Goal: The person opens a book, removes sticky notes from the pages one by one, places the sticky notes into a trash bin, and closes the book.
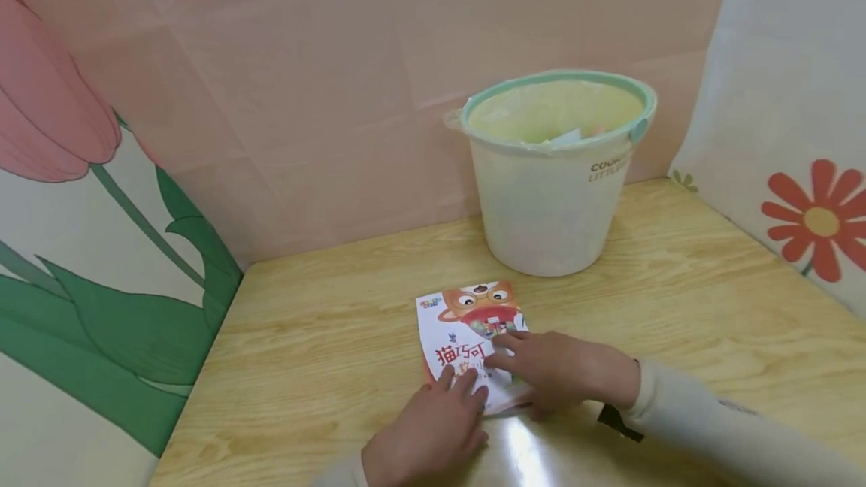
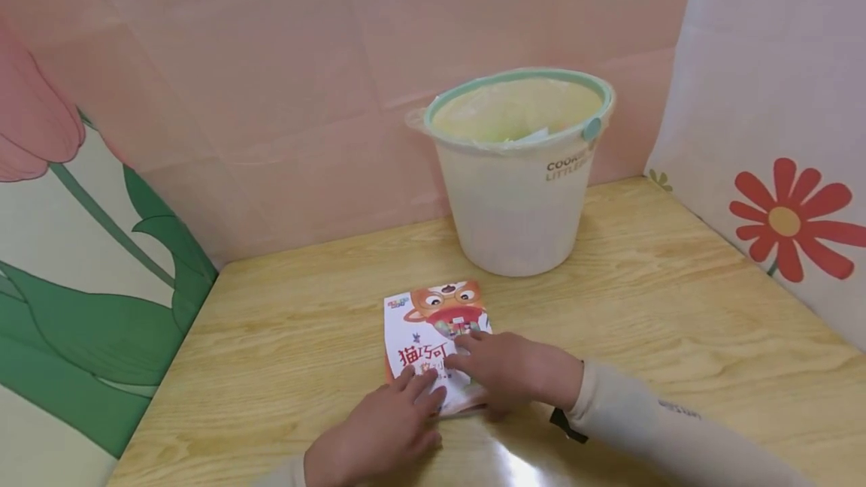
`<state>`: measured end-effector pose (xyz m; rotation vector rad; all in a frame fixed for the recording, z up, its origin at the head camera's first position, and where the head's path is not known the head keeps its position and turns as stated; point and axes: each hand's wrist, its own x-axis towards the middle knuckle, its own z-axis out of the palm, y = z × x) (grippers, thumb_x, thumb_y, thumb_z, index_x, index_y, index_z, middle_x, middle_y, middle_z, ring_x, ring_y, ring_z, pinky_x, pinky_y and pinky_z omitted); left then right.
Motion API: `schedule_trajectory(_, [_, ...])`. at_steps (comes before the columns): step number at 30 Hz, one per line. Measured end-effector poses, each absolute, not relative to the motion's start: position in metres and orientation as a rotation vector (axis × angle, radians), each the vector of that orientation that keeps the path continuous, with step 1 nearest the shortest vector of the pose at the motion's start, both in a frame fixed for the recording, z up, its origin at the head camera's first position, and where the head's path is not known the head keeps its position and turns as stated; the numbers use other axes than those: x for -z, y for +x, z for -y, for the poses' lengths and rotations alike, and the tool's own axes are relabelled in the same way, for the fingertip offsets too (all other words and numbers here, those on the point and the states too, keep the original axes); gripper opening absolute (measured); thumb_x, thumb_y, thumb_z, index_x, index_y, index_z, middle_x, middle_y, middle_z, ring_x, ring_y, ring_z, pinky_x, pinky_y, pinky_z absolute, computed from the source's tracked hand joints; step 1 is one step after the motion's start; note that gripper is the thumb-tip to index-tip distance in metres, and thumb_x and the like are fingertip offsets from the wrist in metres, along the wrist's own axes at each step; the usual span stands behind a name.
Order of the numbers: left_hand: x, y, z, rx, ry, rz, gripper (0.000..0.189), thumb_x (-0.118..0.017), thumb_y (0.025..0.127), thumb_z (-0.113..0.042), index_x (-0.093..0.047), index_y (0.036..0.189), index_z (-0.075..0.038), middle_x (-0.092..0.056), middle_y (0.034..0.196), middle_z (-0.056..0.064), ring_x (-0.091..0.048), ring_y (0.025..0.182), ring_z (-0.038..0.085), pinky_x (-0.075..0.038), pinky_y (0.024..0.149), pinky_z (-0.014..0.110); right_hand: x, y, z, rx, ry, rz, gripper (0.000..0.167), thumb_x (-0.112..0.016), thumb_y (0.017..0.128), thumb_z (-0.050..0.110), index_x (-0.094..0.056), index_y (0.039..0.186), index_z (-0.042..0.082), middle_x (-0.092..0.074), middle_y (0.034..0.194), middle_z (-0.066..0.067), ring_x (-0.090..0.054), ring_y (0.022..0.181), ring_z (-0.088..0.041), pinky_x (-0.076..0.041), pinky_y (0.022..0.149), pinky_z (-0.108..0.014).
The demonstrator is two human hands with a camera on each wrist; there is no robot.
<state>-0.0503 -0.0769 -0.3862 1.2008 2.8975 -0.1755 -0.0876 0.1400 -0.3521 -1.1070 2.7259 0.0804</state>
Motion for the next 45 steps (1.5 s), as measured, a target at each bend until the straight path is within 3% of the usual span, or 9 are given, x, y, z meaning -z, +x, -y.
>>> schedule_trajectory(8, [0.388, -0.042, 0.070, 0.230, 0.986, -2.816, 0.064, -0.053, 0.096, -0.055, -0.046, 0.149, -0.020, -0.040, 0.159, 0.004, -0.043, 0.141, 0.037, -0.048, 0.105, 0.051, 0.362, -0.075, -0.128, -0.322, -1.149, -2.804, 0.067, -0.083, 0.078, 0.027, -0.057, 0.139, 0.013, -0.059, 0.141, -0.014, -0.061, 0.123, -0.034, -0.058, 0.089, -0.042])
schedule_trajectory(13, [0.389, -0.043, 0.071, 0.224, 0.956, -2.847, 0.066, -0.052, 0.096, -0.056, -0.048, 0.148, -0.015, -0.040, 0.158, 0.008, -0.043, 0.141, 0.038, -0.046, 0.108, 0.050, 0.366, -0.076, -0.126, -0.333, -1.179, -2.839, 0.053, -0.064, 0.095, 0.039, -0.056, 0.141, 0.013, -0.057, 0.143, -0.014, -0.060, 0.125, -0.035, -0.059, 0.087, -0.042])
schedule_trajectory(15, [0.389, -0.046, 0.074, 0.226, 0.944, -2.851, 0.067, -0.052, 0.097, -0.056, -0.047, 0.148, -0.013, -0.041, 0.158, 0.010, -0.043, 0.141, 0.039, -0.046, 0.108, 0.050, 0.367, -0.081, -0.126, -0.275, -1.187, -2.838, 0.050, -0.058, 0.098, 0.036, -0.055, 0.142, 0.013, -0.055, 0.145, -0.014, -0.058, 0.128, -0.036, -0.058, 0.089, -0.043])
schedule_trajectory(21, [0.384, -0.063, 0.088, 0.134, 0.900, -2.833, 0.068, -0.054, 0.097, -0.053, -0.045, 0.149, -0.009, -0.039, 0.158, 0.013, -0.042, 0.141, 0.042, -0.046, 0.107, 0.052, 0.374, -0.099, -0.122, -0.202, -1.270, -2.824, 0.057, -0.070, 0.091, 0.023, -0.052, 0.145, 0.016, -0.052, 0.149, -0.011, -0.053, 0.134, -0.036, -0.056, 0.093, -0.042])
schedule_trajectory(26, [0.379, -0.077, 0.099, 0.077, 0.881, -2.782, 0.069, -0.051, 0.099, -0.052, -0.043, 0.150, -0.008, -0.035, 0.160, 0.015, -0.037, 0.144, 0.044, -0.041, 0.112, 0.054, 0.376, -0.112, -0.116, -0.179, -1.330, -2.823, 0.054, -0.066, 0.094, 0.029, -0.053, 0.145, 0.016, -0.052, 0.149, -0.013, -0.052, 0.134, -0.038, -0.055, 0.096, -0.043])
schedule_trajectory(32, [0.378, -0.101, 0.109, 0.032, 0.888, -2.757, 0.066, -0.050, 0.101, -0.047, -0.043, 0.150, -0.004, -0.033, 0.160, 0.019, -0.035, 0.144, 0.046, -0.039, 0.112, 0.056, 0.375, -0.131, -0.103, -0.125, -1.235, -2.811, 0.051, -0.063, 0.097, 0.023, -0.052, 0.146, 0.016, -0.048, 0.152, -0.013, -0.048, 0.138, -0.039, -0.053, 0.098, -0.047])
schedule_trajectory(37, [0.379, -0.131, 0.117, -0.068, 0.862, -2.718, 0.056, -0.047, 0.104, -0.038, -0.046, 0.148, -0.003, -0.036, 0.159, 0.020, -0.036, 0.143, 0.047, -0.040, 0.113, 0.054, 0.377, -0.150, -0.091, -0.074, -1.116, -2.784, 0.050, -0.060, 0.099, 0.018, -0.049, 0.148, 0.015, -0.043, 0.156, -0.013, -0.043, 0.142, -0.040, -0.051, 0.101, -0.050])
schedule_trajectory(42, [0.381, -0.155, 0.122, -0.172, 0.797, -2.735, 0.047, -0.044, 0.106, -0.031, -0.052, 0.144, -0.004, -0.040, 0.156, 0.019, -0.039, 0.142, 0.046, -0.039, 0.114, 0.052, 0.375, -0.171, -0.079, -0.067, -1.082, -2.746, 0.048, -0.054, 0.102, 0.023, -0.047, 0.149, 0.011, -0.042, 0.156, -0.017, -0.042, 0.142, -0.042, -0.046, 0.107, -0.052])
schedule_trajectory(45, [0.382, -0.166, 0.126, -0.258, 0.747, -2.795, 0.045, -0.043, 0.106, -0.028, -0.055, 0.141, -0.003, -0.055, 0.145, 0.018, -0.053, 0.132, 0.041, -0.044, 0.109, 0.050, 0.371, -0.182, -0.072, -0.094, -1.094, -2.715, 0.047, -0.050, 0.104, 0.025, -0.047, 0.148, 0.009, -0.044, 0.154, -0.019, -0.043, 0.140, -0.043, -0.043, 0.110, -0.052])
